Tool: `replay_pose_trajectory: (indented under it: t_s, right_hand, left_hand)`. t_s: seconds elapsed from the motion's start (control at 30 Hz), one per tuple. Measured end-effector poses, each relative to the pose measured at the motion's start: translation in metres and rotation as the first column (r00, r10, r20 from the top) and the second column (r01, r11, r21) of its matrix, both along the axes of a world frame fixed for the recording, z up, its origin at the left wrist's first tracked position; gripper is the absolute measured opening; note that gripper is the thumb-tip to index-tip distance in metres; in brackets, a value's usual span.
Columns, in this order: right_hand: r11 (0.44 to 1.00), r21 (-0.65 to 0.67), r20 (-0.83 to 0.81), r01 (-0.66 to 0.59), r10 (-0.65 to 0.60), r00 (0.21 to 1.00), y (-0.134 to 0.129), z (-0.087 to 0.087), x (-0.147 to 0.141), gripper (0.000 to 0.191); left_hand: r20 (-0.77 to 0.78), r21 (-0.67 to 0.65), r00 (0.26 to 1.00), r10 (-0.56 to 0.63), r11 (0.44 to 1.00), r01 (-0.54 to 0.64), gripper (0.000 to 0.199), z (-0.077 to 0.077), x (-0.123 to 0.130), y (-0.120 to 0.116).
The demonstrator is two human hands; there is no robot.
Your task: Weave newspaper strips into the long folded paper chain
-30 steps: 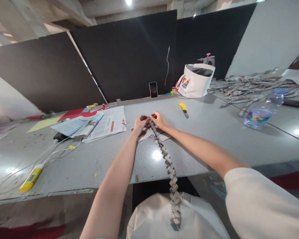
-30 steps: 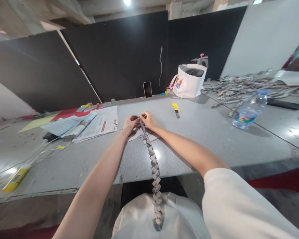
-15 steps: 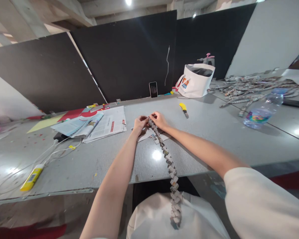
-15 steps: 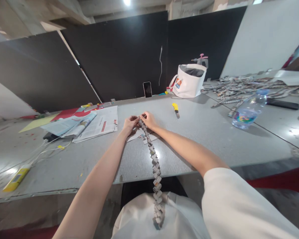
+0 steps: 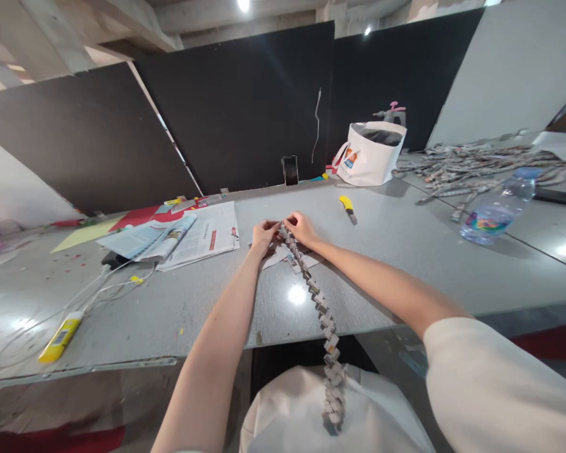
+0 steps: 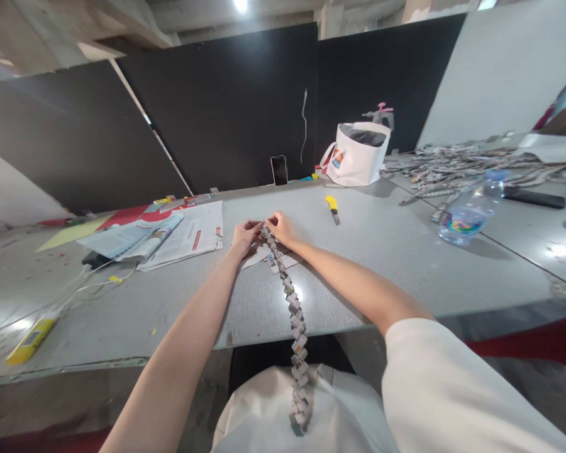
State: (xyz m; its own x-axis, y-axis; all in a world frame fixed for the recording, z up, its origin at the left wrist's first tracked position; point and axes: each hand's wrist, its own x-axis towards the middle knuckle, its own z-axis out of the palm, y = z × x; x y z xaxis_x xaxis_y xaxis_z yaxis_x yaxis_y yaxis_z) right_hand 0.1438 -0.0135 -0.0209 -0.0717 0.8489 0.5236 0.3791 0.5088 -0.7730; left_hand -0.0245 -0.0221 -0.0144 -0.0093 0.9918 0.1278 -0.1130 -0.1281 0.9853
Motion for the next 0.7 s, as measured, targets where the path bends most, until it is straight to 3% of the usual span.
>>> replay_pose_trajectory:
  t_s: [0.33, 0.7]
  right_hand:
    - [0.995, 0.043, 0.026, -0.090, 0.089, 0.996, 0.008, -0.005, 0.004, 0.026]
    - [0.996, 0.069, 0.018, -0.055, 0.054, 0.998, 0.019, -0.016, 0.006, 0.045]
  left_hand:
    - [-0.041, 0.043, 0.999, 0.007, 0.999, -0.005, 0.032, -0.002, -0.002, 0.001]
    - [-0.074, 0.077, 0.997, 0.029, 0.997, -0.024, 0.028, -0.001, -0.002, -0.002]
